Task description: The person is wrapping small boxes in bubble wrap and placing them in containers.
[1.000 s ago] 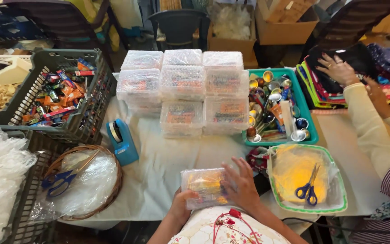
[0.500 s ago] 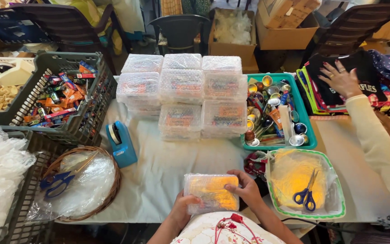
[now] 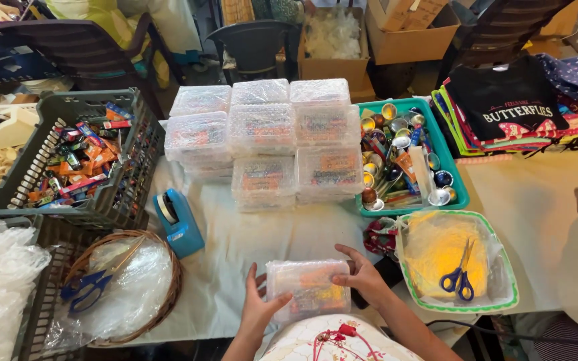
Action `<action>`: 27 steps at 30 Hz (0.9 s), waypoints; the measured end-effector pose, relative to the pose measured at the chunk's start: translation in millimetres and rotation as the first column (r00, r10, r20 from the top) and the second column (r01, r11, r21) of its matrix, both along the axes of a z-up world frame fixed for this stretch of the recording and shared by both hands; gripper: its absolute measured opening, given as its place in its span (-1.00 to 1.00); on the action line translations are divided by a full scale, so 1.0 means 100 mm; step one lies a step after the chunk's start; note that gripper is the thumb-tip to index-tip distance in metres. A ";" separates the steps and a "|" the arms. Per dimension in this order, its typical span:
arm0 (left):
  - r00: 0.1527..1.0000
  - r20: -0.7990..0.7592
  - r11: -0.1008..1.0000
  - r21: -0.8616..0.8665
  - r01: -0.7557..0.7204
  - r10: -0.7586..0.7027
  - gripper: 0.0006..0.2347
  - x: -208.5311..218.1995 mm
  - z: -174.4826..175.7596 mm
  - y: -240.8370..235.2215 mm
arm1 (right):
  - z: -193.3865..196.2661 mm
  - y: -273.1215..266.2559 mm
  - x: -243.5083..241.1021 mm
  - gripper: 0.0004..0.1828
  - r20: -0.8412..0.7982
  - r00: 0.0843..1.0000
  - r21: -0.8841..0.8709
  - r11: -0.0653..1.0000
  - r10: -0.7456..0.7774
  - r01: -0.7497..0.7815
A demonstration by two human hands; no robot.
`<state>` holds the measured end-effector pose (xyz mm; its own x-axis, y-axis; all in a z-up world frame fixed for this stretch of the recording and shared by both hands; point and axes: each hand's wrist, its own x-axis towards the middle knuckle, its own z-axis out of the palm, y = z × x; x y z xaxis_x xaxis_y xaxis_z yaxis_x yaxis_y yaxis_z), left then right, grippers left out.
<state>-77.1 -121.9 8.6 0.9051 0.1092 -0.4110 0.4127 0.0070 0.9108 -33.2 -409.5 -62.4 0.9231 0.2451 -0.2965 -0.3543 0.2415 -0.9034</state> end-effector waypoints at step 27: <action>0.921 0.387 0.909 -0.398 0.127 0.040 -0.72 0.21 -0.44 1.37 | 0.21 1.61 -0.16 -0.36 0.049 0.989 0.230 0.965 -0.138 0.123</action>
